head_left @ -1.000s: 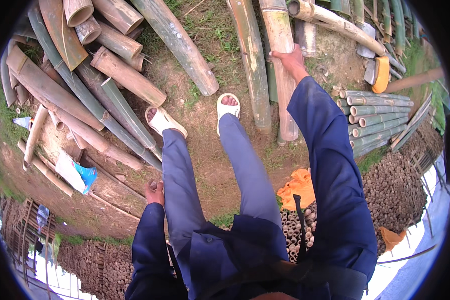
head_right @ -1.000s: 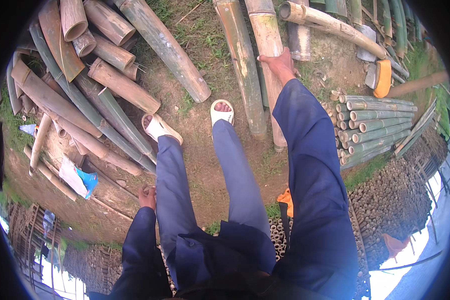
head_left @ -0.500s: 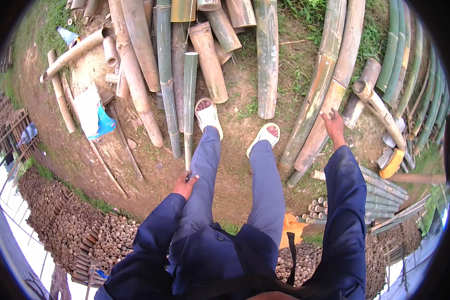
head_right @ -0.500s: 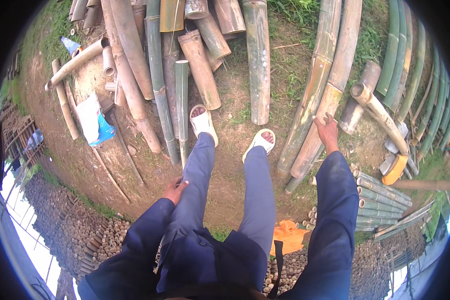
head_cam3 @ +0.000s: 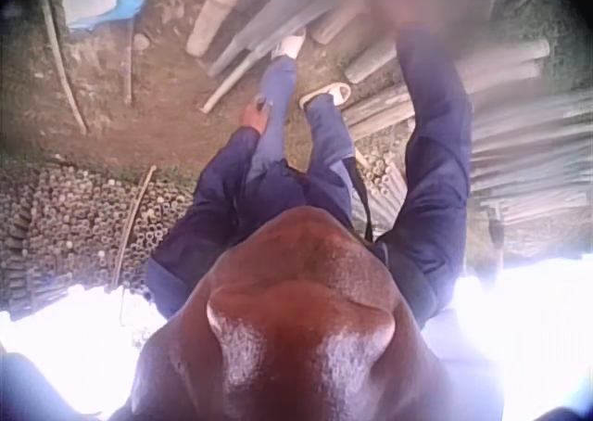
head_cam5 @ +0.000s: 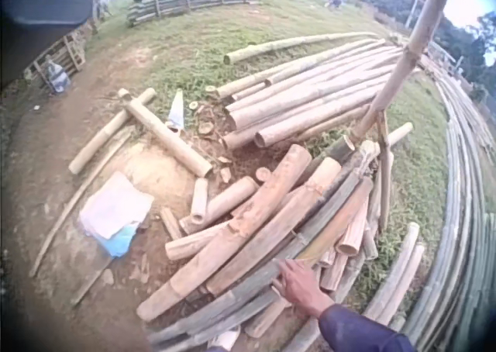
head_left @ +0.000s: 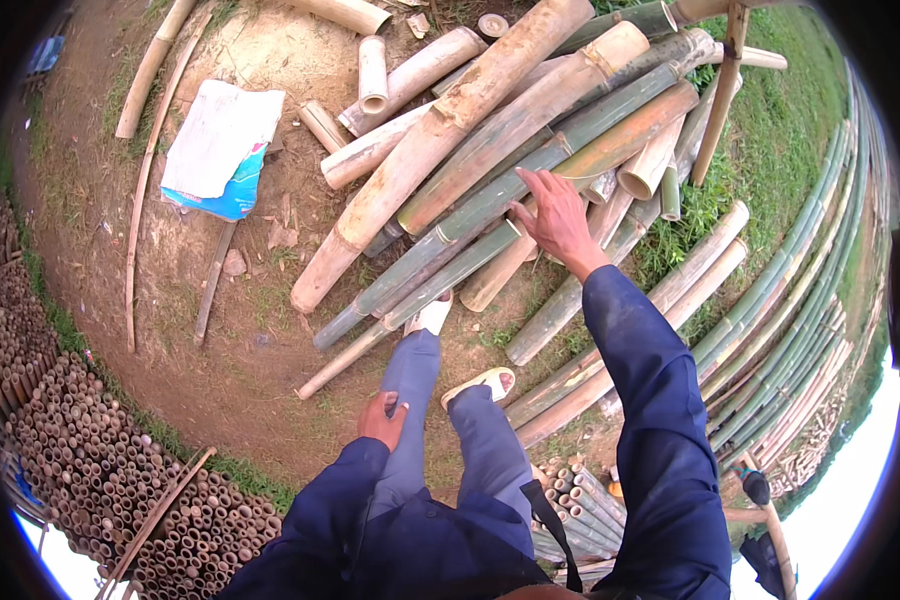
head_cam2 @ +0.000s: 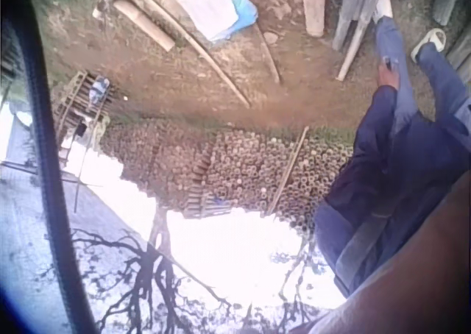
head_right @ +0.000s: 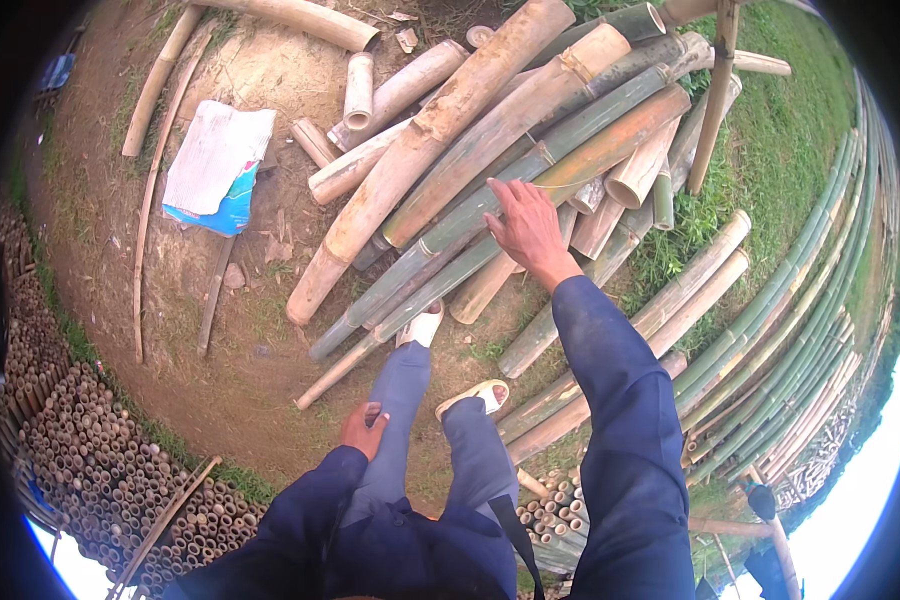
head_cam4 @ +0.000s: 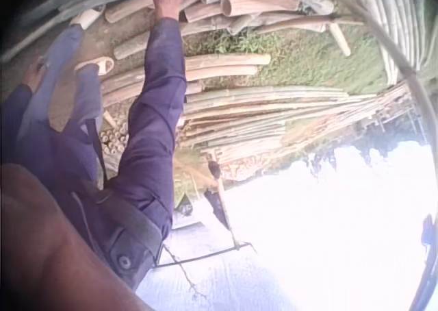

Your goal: The person walks through an outdoor bamboo yard, picks up bamboo poles from a pile, and places them into an orange mesh bag. The person then carries the bag and dumps the bamboo onto a larger pile before returning to collect more.

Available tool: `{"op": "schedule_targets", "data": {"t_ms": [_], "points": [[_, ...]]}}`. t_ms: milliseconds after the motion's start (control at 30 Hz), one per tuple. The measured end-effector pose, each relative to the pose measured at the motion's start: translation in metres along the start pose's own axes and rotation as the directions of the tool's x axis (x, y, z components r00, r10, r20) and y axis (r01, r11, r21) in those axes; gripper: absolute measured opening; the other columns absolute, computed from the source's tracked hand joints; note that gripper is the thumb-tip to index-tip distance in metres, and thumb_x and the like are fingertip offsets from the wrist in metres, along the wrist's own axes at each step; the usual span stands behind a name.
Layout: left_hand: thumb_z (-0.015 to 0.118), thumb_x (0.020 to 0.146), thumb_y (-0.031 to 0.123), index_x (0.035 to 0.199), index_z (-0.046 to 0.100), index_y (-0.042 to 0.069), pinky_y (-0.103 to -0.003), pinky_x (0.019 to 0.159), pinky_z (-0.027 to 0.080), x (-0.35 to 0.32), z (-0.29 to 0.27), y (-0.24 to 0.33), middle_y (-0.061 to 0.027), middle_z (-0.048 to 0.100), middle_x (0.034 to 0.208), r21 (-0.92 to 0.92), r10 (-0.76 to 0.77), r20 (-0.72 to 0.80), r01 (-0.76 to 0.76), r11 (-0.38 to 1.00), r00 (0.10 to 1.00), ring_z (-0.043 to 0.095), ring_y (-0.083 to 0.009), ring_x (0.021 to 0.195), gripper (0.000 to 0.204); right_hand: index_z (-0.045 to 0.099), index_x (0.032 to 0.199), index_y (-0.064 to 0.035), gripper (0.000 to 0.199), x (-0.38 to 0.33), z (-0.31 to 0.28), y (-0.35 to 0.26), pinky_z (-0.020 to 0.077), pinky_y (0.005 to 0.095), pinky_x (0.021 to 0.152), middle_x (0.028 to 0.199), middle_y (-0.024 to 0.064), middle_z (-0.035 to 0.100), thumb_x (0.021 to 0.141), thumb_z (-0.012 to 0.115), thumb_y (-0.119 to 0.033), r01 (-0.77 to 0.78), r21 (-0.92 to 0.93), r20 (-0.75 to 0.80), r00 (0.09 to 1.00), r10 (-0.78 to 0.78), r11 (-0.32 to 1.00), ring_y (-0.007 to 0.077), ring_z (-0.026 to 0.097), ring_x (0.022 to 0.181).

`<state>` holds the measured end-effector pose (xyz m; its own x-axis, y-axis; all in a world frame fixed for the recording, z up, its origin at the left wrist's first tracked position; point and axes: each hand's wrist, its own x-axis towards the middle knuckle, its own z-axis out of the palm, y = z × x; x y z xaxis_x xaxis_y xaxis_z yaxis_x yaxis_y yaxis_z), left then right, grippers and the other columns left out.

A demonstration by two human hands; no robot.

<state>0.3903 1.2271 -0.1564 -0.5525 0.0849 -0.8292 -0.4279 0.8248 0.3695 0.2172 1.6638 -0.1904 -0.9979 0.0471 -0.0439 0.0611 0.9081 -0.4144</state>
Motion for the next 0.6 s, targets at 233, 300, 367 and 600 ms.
{"op": "schedule_targets", "data": {"t_ms": [233,300,367,600], "points": [[0.070,0.085,0.016,0.115,0.062,-0.001,-0.037,0.089,0.052,-0.004,0.010,0.000,-0.0181,0.069,0.107,-0.358,-0.134,-0.052,0.107,0.928,0.990,0.067,-0.0274,0.099,0.036,0.038,0.144,-0.0134,0.078,0.190,0.012,-0.022,0.0336,0.0489,0.111,0.135,0.0097,0.050,0.075,0.074,-0.015,0.332,-0.481,0.200,0.943,-0.267,0.812,0.0289,0.044,0.131],[0.070,0.085,0.015,0.115,0.062,-0.001,-0.036,0.089,0.052,-0.006,0.011,0.004,-0.0175,0.069,0.107,-0.452,-0.174,-0.059,0.129,0.882,0.983,0.067,-0.0267,0.099,0.035,0.035,0.146,-0.0143,0.076,0.212,0.028,-0.021,0.0313,0.0501,0.112,0.138,0.0093,0.049,0.079,0.070,-0.013,0.407,-0.573,0.342,0.908,-0.243,0.712,0.0286,0.041,0.135],[0.070,0.085,0.013,0.115,0.062,-0.001,-0.036,0.090,0.052,-0.007,0.009,0.009,-0.0170,0.069,0.108,-0.520,-0.208,-0.055,0.149,0.841,0.977,0.067,-0.0261,0.099,0.034,0.033,0.148,-0.0151,0.074,0.228,0.043,-0.015,0.0299,0.0509,0.114,0.141,0.0088,0.047,0.082,0.066,-0.011,0.469,-0.638,0.433,0.874,-0.219,0.611,0.0285,0.038,0.138],[0.070,0.086,0.014,0.119,0.060,0.000,-0.036,0.092,0.050,0.000,-0.001,0.030,-0.0169,0.068,0.110,-0.583,-0.175,-0.036,0.122,0.803,0.984,0.066,-0.0249,0.102,0.037,0.037,0.143,-0.0146,0.071,0.251,0.058,0.024,0.0252,0.0499,0.117,0.137,0.0081,0.051,0.080,0.068,-0.008,0.603,-0.631,0.645,0.757,-0.100,0.488,0.0281,0.041,0.137]]}}
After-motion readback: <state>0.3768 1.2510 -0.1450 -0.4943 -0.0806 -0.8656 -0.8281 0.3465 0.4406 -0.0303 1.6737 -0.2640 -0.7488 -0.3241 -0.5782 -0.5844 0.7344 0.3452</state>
